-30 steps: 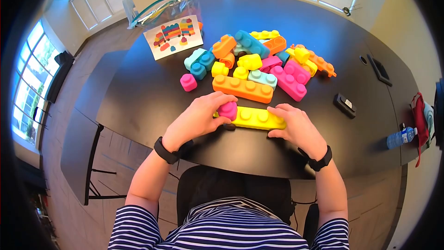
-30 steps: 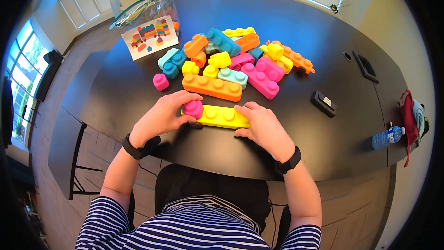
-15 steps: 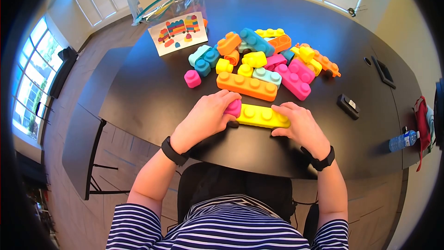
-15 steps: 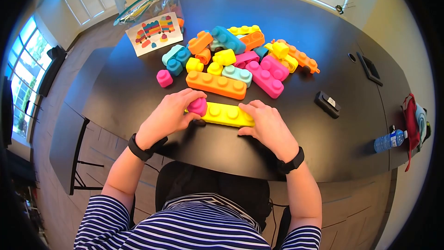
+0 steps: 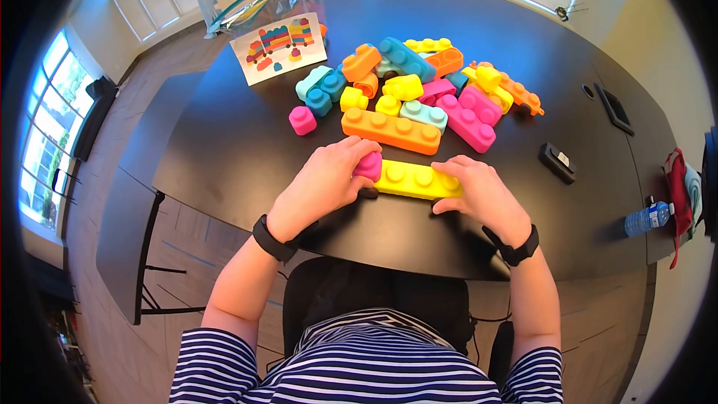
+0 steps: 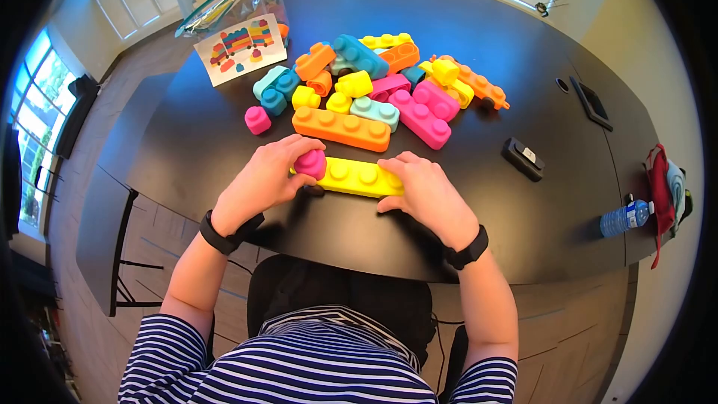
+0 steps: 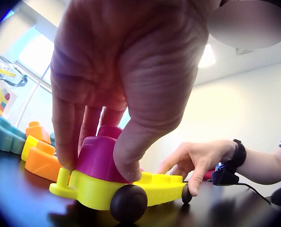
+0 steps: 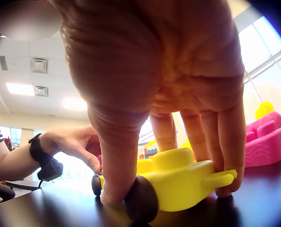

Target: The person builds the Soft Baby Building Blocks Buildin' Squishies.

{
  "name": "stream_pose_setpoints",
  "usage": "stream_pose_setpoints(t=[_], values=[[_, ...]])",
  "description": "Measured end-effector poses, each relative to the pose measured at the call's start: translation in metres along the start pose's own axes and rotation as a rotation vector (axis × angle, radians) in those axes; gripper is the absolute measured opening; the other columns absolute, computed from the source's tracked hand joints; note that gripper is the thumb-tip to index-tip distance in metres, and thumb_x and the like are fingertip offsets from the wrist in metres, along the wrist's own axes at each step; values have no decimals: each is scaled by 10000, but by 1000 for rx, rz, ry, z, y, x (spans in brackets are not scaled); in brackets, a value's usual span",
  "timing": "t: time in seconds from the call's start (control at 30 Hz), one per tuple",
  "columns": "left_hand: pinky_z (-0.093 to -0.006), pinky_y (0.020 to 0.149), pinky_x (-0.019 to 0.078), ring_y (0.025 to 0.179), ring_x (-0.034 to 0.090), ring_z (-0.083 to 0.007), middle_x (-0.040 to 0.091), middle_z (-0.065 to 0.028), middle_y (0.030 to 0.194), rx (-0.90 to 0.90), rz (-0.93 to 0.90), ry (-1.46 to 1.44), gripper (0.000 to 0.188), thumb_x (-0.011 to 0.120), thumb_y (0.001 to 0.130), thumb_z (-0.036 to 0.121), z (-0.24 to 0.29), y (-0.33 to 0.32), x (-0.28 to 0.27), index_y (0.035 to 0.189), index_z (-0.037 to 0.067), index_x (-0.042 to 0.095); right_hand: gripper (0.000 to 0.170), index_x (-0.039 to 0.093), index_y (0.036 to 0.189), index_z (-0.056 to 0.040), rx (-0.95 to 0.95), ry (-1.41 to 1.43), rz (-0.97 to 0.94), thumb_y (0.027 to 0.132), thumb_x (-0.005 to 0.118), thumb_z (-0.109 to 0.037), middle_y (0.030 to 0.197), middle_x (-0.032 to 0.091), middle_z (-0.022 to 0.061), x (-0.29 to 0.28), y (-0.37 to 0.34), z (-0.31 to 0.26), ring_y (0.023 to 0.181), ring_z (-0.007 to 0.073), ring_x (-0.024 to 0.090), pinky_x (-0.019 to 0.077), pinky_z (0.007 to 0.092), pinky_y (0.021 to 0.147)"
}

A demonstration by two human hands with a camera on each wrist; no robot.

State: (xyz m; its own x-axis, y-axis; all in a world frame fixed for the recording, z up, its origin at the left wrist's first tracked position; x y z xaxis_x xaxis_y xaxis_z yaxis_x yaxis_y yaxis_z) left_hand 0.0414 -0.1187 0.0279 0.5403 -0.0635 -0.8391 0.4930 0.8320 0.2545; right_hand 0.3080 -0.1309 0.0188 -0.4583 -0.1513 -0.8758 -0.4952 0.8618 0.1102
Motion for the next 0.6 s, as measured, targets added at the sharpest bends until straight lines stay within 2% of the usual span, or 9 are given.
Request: stream_pose_setpoints(t=[0.07, 0.1, 0.2, 0.3, 0.4, 0.5, 0.6], values=[[-448, 923, 570, 1057, 691, -403, 703, -163, 1156, 7, -5, -17, 479, 818, 784, 19, -3, 0, 0, 1242, 37, 680, 604, 728, 1253, -19, -45, 53, -41, 755, 931, -294, 1203, 735, 175, -5, 4, 12, 1108, 387, 698, 559, 454, 976], [-447, 925, 569, 1061, 689, -403, 699, -162, 1163, 11, -8, -25, 485, 826, 781, 21, -4, 1, 0, 1243, 38, 679, 532, 752, 1209, -29, -32, 92, -46, 784, 914, -306, 1160, 757, 161, -9, 8, 21, 1127, 362, 701, 557, 440, 983], [-441, 940, 562, 1087, 675, -397, 687, -157, 1180, 3, -26, -51, 508, 857, 783, 56, -4, 0, -2, 1256, 44, 671, 418, 749, 1144, -26, 140, -69, 200, 822, 888, -253, 1138, 767, 153, -39, 16, 33, 1025, 366, 730, 583, 453, 883], [-432, 970, 551, 1116, 666, -385, 681, -156, 1191, -18, -55, -100, 537, 887, 783, 95, -6, 0, -4, 1269, 51, 663, 423, 691, 1091, -14, 212, -227, 399, 792, 912, -214, 1056, 763, 182, -46, 22, 57, 984, 395, 732, 586, 471, 832], [-424, 991, 542, 1135, 666, -371, 683, -156, 1204, -6, -84, -131, 561, 903, 785, 122, -9, 2, -3, 1283, 49, 654, 462, 640, 1091, -12, 284, -287, 309, 784, 921, -213, 1042, 758, 195, -35, 29, 81, 986, 404, 732, 583, 487, 834], [-423, 999, 540, 1141, 668, -365, 684, -155, 1225, 18, -105, -138, 575, 914, 778, 134, -16, 4, 0, 1282, 42, 652, 470, 596, 1070, -12, 315, -266, 349, 789, 919, -206, 1059, 755, 206, -22, 39, 92, 983, 414, 734, 583, 502, 832], [-426, 998, 541, 1146, 664, -366, 686, -155, 1238, 11, -113, -142, 590, 920, 770, 138, -20, 5, 1, 1285, 38, 651, 469, 599, 1108, -19, 240, -187, 403, 803, 903, -204, 1015, 755, 200, -24, 37, 102, 955, 412, 740, 586, 499, 827]])
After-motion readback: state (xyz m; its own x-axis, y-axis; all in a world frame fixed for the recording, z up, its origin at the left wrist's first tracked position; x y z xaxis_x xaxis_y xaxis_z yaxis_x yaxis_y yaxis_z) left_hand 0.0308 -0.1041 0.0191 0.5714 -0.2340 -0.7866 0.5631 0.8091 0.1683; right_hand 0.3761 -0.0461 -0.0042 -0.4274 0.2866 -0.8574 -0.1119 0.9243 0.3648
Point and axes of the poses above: each hand's wrist, its own y-axis towards the middle knuckle, its own x-axis out of the palm, z = x × y, the point moved 3 cm from there along y, towards the middle knuckle
